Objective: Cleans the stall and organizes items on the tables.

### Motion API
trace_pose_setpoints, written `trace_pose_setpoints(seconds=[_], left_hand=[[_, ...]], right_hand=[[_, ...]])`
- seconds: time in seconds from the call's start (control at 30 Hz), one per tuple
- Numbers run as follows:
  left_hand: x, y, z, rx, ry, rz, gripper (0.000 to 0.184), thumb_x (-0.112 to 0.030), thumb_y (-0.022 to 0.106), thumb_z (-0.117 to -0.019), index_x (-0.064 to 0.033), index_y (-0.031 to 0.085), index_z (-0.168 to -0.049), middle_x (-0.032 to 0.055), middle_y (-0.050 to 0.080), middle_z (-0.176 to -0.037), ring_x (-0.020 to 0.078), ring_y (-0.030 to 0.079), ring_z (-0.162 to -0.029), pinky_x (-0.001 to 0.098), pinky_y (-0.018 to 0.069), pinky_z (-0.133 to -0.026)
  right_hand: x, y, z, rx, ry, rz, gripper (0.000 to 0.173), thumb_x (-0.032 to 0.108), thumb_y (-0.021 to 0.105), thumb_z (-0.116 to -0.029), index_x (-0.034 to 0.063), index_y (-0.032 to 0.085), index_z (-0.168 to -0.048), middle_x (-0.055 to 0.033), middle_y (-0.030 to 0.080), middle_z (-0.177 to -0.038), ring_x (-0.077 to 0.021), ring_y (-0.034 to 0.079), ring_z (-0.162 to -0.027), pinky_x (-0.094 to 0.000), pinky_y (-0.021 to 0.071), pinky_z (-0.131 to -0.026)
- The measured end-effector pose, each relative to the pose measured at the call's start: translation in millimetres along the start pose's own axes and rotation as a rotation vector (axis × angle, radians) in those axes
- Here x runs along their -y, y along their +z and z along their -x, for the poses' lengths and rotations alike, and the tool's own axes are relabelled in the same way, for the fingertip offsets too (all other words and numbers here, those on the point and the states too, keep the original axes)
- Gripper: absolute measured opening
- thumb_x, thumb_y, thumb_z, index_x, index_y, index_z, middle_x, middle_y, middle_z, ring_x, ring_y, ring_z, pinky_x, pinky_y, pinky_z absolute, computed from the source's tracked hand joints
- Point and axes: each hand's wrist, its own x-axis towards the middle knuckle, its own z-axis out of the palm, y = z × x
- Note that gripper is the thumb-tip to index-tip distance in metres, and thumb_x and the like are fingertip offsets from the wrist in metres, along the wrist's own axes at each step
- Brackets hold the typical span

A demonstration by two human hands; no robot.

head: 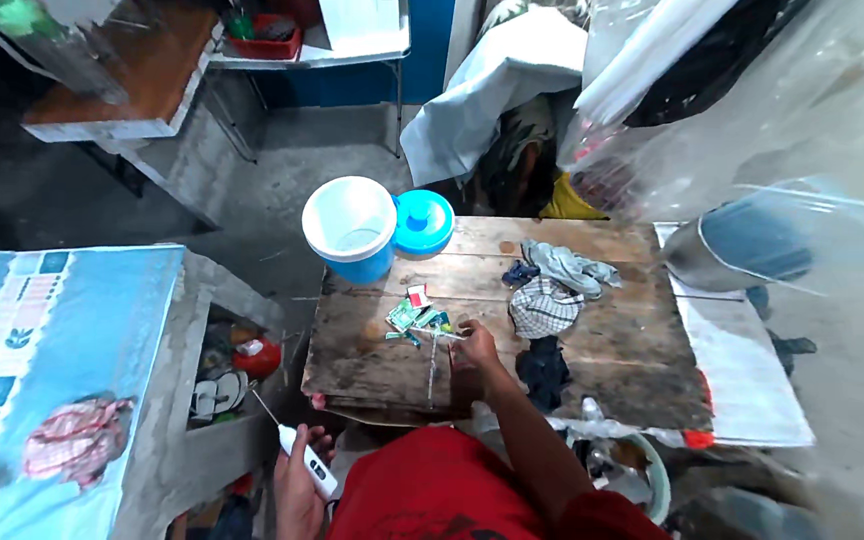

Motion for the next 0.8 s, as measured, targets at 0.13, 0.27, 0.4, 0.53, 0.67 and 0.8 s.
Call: trace_pose_setpoints(seconds=[0.13, 0.27, 0.4, 0.53, 0.67, 0.8], left_hand=[[9, -6, 9, -0.028, 0.019, -0.016, 0.035, -0.028, 0.046, -0.1106, -0.0008, 0.053, -0.131, 0.0122, 0.071, -0.100, 0.0217, 0.072, -0.082, 0.0369, 0.0616, -0.067], [25, -7, 19, -0.085, -0.047, 0.021, 0.033, -0.029, 0.048, -0.1099, -0.0021, 0.053, -0.128, 0.0109, 0.071, -0.097, 0.0201, 0.072, -0.078, 0.0353, 0.0612, -0.063], [36, -6, 30, -0.072, -0.089, 0.001, 0.033, -0.028, 0.048, -0.1100, -0.0016, 0.053, -0.130, 0.0121, 0.071, -0.099, 0.0215, 0.071, -0.078, 0.0364, 0.0609, -0.063], [40, -11, 32, -0.069, -0.083, -0.010, 0.035, -0.029, 0.046, -0.1107, -0.0013, 0.052, -0.131, 0.0121, 0.071, -0.100, 0.0214, 0.072, -0.079, 0.0360, 0.0611, -0.065], [40, -17, 32, -0.121, -0.062, 0.028, 0.034, -0.030, 0.047, -0.1101, -0.0023, 0.053, -0.130, 0.0119, 0.071, -0.097, 0.0214, 0.071, -0.077, 0.0364, 0.0609, -0.063], [36, -23, 31, -0.138, -0.022, 0.034, 0.033, -0.028, 0.047, -0.1104, -0.0009, 0.054, -0.128, 0.0119, 0.071, -0.097, 0.0210, 0.072, -0.078, 0.0364, 0.0615, -0.064]], right_hand=[[1, -12, -6, 0.072, -0.113, -0.210, 0.050, 0.003, 0.075, -0.0828, 0.0060, 0.062, -0.131, -0.0129, 0.070, -0.122, -0.0250, 0.070, -0.104, -0.0462, 0.0589, -0.089], [18, -7, -15, -0.020, -0.195, -0.281, 0.047, 0.000, 0.075, -0.0832, 0.0043, 0.064, -0.129, -0.0130, 0.069, -0.123, -0.0218, 0.070, -0.104, -0.0411, 0.0602, -0.090], [18, -5, -30, -0.045, -0.200, 0.085, 0.072, 0.012, 0.079, -0.0776, 0.0164, 0.056, -0.145, -0.0200, 0.053, -0.146, -0.0388, 0.053, -0.131, -0.0563, 0.0474, -0.107], [33, -9, -17, 0.010, -0.196, 0.339, 0.086, 0.017, 0.080, -0.0743, 0.0248, 0.047, -0.154, -0.0180, 0.037, -0.162, -0.0470, 0.027, -0.150, -0.0724, 0.0312, -0.112], [71, -11, 2, -0.184, -0.415, 0.517, 0.080, 0.012, 0.080, -0.0739, 0.0273, 0.054, -0.148, -0.0139, 0.036, -0.164, -0.0476, 0.016, -0.155, -0.0805, 0.0114, -0.115], [98, -10, -11, -0.092, -0.580, 0.544, 0.081, 0.010, 0.084, -0.0702, 0.0256, 0.057, -0.145, -0.0142, 0.036, -0.163, -0.0488, 0.017, -0.154, -0.0799, 0.0179, -0.114]])
